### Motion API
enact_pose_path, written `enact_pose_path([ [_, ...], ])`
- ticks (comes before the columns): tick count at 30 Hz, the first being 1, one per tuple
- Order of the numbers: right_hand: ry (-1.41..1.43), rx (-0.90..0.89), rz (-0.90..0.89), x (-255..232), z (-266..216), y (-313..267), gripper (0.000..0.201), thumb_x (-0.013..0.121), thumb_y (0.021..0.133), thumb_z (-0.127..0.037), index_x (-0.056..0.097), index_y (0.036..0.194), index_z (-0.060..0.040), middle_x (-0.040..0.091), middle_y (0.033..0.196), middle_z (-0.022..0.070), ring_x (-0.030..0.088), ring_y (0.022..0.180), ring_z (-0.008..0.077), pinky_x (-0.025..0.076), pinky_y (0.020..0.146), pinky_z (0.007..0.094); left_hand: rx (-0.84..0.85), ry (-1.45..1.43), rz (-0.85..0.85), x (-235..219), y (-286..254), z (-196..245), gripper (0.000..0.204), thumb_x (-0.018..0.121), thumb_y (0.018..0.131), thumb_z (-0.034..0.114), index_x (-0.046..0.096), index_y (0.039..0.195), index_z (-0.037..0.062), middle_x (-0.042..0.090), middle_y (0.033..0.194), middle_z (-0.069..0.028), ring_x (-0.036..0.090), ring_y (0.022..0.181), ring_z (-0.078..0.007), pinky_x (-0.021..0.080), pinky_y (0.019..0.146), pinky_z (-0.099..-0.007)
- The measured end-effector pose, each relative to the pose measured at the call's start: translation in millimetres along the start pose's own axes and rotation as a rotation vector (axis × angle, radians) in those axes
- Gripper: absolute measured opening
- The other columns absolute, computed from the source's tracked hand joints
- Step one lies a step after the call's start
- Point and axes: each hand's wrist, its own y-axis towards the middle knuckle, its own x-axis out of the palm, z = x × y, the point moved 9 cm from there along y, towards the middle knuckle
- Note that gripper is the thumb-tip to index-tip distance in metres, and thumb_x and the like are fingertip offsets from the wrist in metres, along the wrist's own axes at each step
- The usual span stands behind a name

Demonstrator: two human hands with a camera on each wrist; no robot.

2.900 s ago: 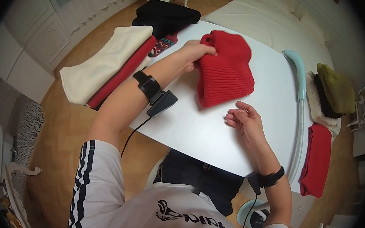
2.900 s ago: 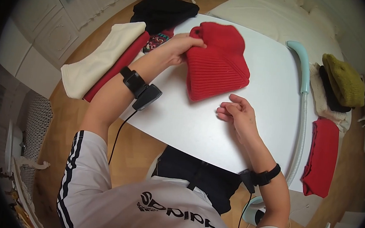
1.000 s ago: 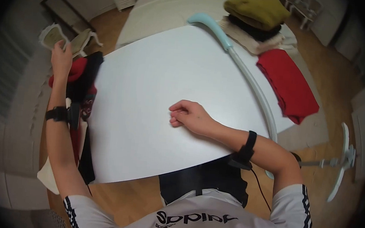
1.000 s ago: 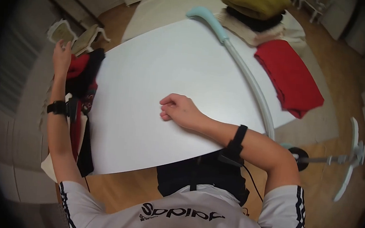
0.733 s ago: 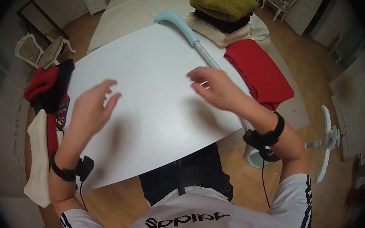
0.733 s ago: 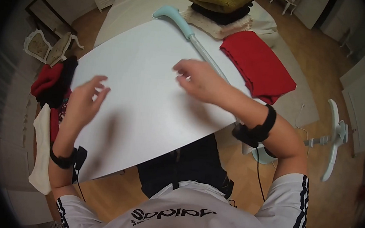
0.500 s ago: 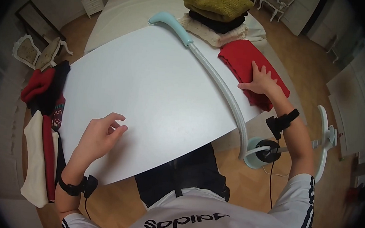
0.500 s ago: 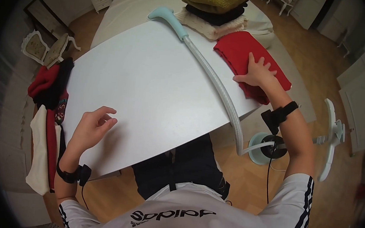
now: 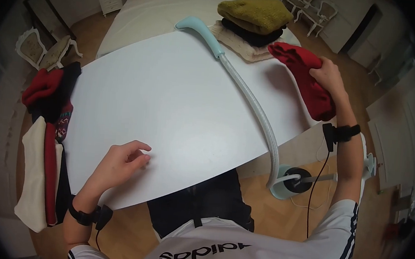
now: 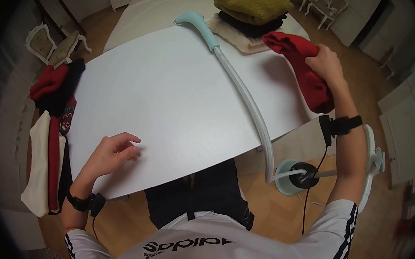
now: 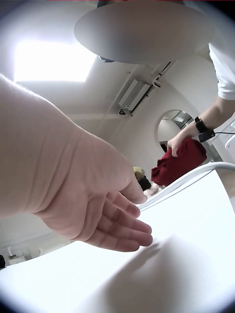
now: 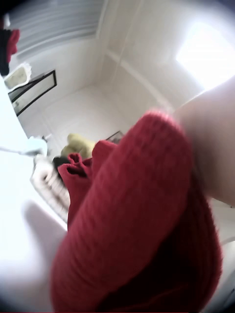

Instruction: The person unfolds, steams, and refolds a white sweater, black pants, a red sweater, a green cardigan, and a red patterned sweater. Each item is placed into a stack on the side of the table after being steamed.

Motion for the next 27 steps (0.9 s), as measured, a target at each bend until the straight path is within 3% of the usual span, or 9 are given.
enact_pose_path([
  [4, 0.538, -0.041, -0.140, -59, -58, -5, 0.054, 0.069, 0.075, -0.023, 0.065, 0.121, 0.0069, 0.074, 0.095, 0.0137, 0.071, 0.091, 0.0199, 0.055, 0.082, 0.0345, -0.010, -0.201, -0.028, 2, 0, -9, 0.026, 0.066, 0.102, 0.016, 0.067, 0.122, -0.0005, 0.075, 0.097, -0.0106, 0.072, 0.090, -0.0156, 0.058, 0.081, -0.0301],
  [8, 0.750, -0.141, -0.218, -62, -153, -48, 0.057, 0.068, 0.079, -0.021, 0.061, 0.127, 0.0080, 0.073, 0.093, 0.0099, 0.068, 0.088, 0.0167, 0.055, 0.080, 0.0327, 0.029, -0.329, 0.003, 7, 3, 7, 0.031, 0.065, 0.103, 0.017, 0.063, 0.130, 0.0007, 0.072, 0.111, -0.0136, 0.071, 0.098, -0.0173, 0.058, 0.086, -0.0319],
  [12, 0.553, -0.651, -0.183, -21, -277, -133, 0.058, 0.062, 0.089, -0.026, 0.054, 0.133, 0.0126, 0.071, 0.089, 0.0285, 0.072, 0.084, 0.0405, 0.057, 0.080, 0.0444, 0.097, -0.724, 0.012, 10, 9, 20, 0.049, 0.059, 0.106, 0.035, 0.052, 0.141, 0.0018, 0.065, 0.128, -0.0181, 0.069, 0.111, -0.0249, 0.058, 0.095, -0.0389],
  [14, 0.279, -0.678, -0.548, 38, -324, -190, 0.048, 0.057, 0.094, -0.020, 0.055, 0.126, 0.0149, 0.066, 0.082, 0.0353, 0.067, 0.082, 0.0517, 0.055, 0.079, 0.0537, 0.013, -1.070, -0.015, 13, 15, 12, 0.066, 0.051, 0.106, 0.053, 0.039, 0.150, 0.0053, 0.060, 0.137, -0.0199, 0.067, 0.119, -0.0316, 0.057, 0.097, -0.0472],
  [18, 0.425, -0.818, -0.815, 94, -371, -240, 0.031, 0.051, 0.096, -0.012, 0.058, 0.117, 0.0105, 0.063, 0.075, 0.0337, 0.064, 0.080, 0.0528, 0.053, 0.076, 0.0548, -0.102, -1.156, 0.038, 8, 12, -23, 0.065, 0.048, 0.106, 0.056, 0.039, 0.151, 0.0097, 0.059, 0.139, -0.0191, 0.066, 0.120, -0.0329, 0.058, 0.096, -0.0488],
  [20, 0.597, -0.741, -0.815, 94, -379, -229, 0.028, 0.050, 0.097, -0.013, 0.061, 0.106, 0.0108, 0.062, 0.074, 0.0333, 0.067, 0.078, 0.0497, 0.053, 0.075, 0.0535, -0.132, -1.136, 0.167, -5, 3, -40, 0.065, 0.047, 0.106, 0.057, 0.040, 0.150, 0.0104, 0.060, 0.138, -0.0187, 0.066, 0.121, -0.0336, 0.058, 0.095, -0.0491],
  [22, 0.767, -0.612, -0.812, 122, -366, -204, 0.029, 0.049, 0.098, -0.014, 0.064, 0.109, 0.0082, 0.067, 0.080, 0.0244, 0.068, 0.074, 0.0322, 0.053, 0.069, 0.0424, -0.137, -1.193, 0.072, -4, 2, -50, 0.064, 0.047, 0.106, 0.057, 0.041, 0.149, 0.0104, 0.060, 0.139, -0.0178, 0.067, 0.121, -0.0329, 0.058, 0.095, -0.0494],
  [25, 1.271, -0.068, -0.983, 141, -333, -191, 0.027, 0.052, 0.099, -0.013, 0.066, 0.117, 0.0019, 0.068, 0.096, 0.0024, 0.062, 0.074, 0.0112, 0.049, 0.064, 0.0258, -0.162, -1.143, 0.070, 1, -1, -58, 0.061, 0.046, 0.108, 0.054, 0.039, 0.149, 0.0098, 0.060, 0.136, -0.0192, 0.070, 0.113, -0.0299, 0.061, 0.087, -0.0446],
  [27, 1.604, 0.054, -0.987, 144, -302, -181, 0.032, 0.052, 0.100, -0.014, 0.062, 0.127, 0.0007, 0.071, 0.107, 0.0094, 0.070, 0.092, 0.0189, 0.056, 0.075, 0.0298, -0.191, -1.104, 0.082, 5, 1, -67, 0.061, 0.048, 0.107, 0.053, 0.039, 0.148, 0.0087, 0.062, 0.131, -0.0192, 0.072, 0.106, -0.0280, 0.062, 0.081, -0.0418],
])
